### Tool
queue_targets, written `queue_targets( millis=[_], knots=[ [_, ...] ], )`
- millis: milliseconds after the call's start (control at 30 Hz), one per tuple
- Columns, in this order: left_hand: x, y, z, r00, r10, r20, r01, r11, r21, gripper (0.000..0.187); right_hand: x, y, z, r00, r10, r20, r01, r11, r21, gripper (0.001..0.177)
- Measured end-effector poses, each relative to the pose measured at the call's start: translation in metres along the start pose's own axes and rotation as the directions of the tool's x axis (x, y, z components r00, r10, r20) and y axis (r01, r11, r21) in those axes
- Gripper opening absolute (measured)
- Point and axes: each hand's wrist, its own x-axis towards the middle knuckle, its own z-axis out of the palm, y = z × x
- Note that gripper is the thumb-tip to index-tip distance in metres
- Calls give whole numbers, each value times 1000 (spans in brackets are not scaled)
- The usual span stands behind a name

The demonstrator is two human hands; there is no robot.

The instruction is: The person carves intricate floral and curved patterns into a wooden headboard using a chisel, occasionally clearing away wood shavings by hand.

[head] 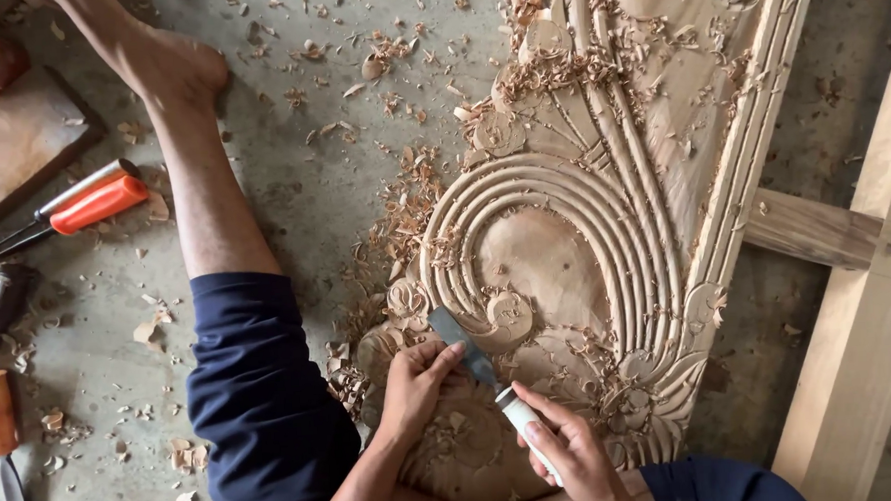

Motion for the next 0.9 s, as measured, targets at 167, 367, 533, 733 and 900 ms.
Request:
queue_targets(
  millis=[167,367,533,733,900],
  knots=[
    [-4,7,3,999,30,-13,-31,990,-141,25,3,4,15,999,-8,-46,10,999,54,56],
    [4,-3,4,994,67,-91,-86,971,-225,25,8,-13,40,995,-3,-98,10,997,74,57],
    [12,-16,6,985,57,-165,-102,955,-279,35,21,1,57,976,-160,-149,171,984,59,55],
    [6,-19,-5,993,106,-52,-117,944,-310,37,12,4,31,947,-268,-176,293,946,136,49],
    [-2,-3,2,1000,4,-19,-3,998,61,25,1,40,-1,969,-235,73,197,920,339,50]
  ],
)
